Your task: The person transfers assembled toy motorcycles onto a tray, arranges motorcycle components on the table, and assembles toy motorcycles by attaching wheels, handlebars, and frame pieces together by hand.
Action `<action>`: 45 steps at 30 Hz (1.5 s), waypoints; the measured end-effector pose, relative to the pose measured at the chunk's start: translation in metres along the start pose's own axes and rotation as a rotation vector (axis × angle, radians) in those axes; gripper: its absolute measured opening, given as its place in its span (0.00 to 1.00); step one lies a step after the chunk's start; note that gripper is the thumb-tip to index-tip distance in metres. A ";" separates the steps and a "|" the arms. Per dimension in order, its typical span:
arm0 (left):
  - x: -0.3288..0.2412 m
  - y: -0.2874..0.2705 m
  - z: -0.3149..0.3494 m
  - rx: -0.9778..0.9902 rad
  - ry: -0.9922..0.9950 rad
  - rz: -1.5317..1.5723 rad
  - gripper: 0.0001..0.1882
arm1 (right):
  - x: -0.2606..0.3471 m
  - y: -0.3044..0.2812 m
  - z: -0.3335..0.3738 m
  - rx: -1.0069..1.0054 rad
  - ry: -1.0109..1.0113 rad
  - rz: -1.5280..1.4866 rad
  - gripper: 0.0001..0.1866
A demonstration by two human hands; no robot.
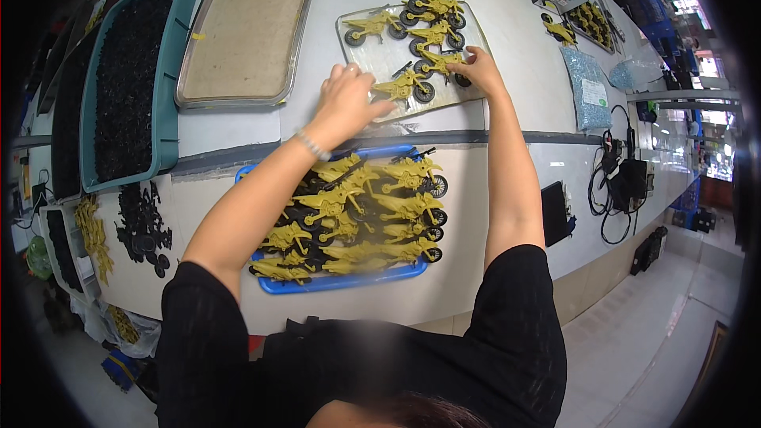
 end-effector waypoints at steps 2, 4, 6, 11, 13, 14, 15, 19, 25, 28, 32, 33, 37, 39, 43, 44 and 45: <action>0.015 0.023 -0.035 0.058 -0.185 -0.092 0.28 | -0.014 0.013 -0.003 0.210 0.111 -0.109 0.40; 0.021 0.036 -0.051 0.077 -0.189 -0.126 0.28 | -0.017 0.013 -0.003 0.243 0.104 -0.195 0.36; 0.029 0.043 -0.060 0.098 -0.202 -0.166 0.28 | -0.016 0.024 0.005 0.392 0.163 -0.395 0.31; 0.024 0.049 -0.063 0.252 -0.165 -0.050 0.29 | -0.010 0.003 0.047 0.147 -0.049 -0.659 0.19; 0.027 0.052 -0.061 0.247 -0.167 0.017 0.28 | 0.000 -0.009 0.075 -0.002 -0.136 -0.589 0.18; 0.031 0.055 -0.060 0.240 -0.174 0.086 0.26 | 0.011 -0.020 0.094 -0.144 -0.226 -0.514 0.18; 0.034 0.057 -0.059 0.239 -0.171 0.087 0.26 | 0.021 -0.025 0.113 -0.225 -0.301 -0.513 0.18; 0.028 0.049 -0.056 0.154 -0.090 0.164 0.22 | 0.080 -0.056 0.195 -0.478 -0.588 -0.169 0.18; -0.027 -0.010 0.013 -0.363 0.477 -0.132 0.12 | 0.126 -0.064 0.272 -0.551 -0.885 0.111 0.19; -0.063 -0.031 0.076 -0.476 0.754 -0.415 0.12 | 0.120 -0.074 0.300 -0.590 -0.845 0.126 0.18; -0.080 -0.044 0.140 -0.519 0.846 -0.528 0.13 | 0.109 -0.073 0.313 -0.560 -0.759 0.000 0.22; -0.079 -0.045 0.149 -0.513 0.846 -0.551 0.12 | 0.104 -0.071 0.313 -0.533 -0.725 -0.061 0.22; -0.072 -0.062 0.169 -0.343 0.693 -0.346 0.11 | 0.090 -0.055 0.312 -0.306 -0.493 -0.530 0.20; -0.063 -0.057 0.179 -0.217 0.551 -0.040 0.12 | 0.077 -0.034 0.318 -0.087 -0.331 -0.785 0.19; -0.008 -0.003 0.218 0.132 0.029 0.694 0.12 | 0.069 0.012 0.344 0.179 -0.071 -1.045 0.18; 0.001 0.022 0.232 0.219 -0.109 0.883 0.12 | 0.064 0.026 0.352 0.257 -0.015 -1.024 0.17; 0.003 0.038 0.242 0.223 -0.174 0.961 0.12 | 0.058 0.039 0.358 0.251 0.005 -1.022 0.17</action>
Point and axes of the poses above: each hand's wrist, its own z-axis away from the middle knuckle, its own y-axis out of the palm, x = y × z, the point moved 8 cm from there along -z, towards the middle knuckle, and after that the axes turned 15 degrees about x, right-handed, at the moved point
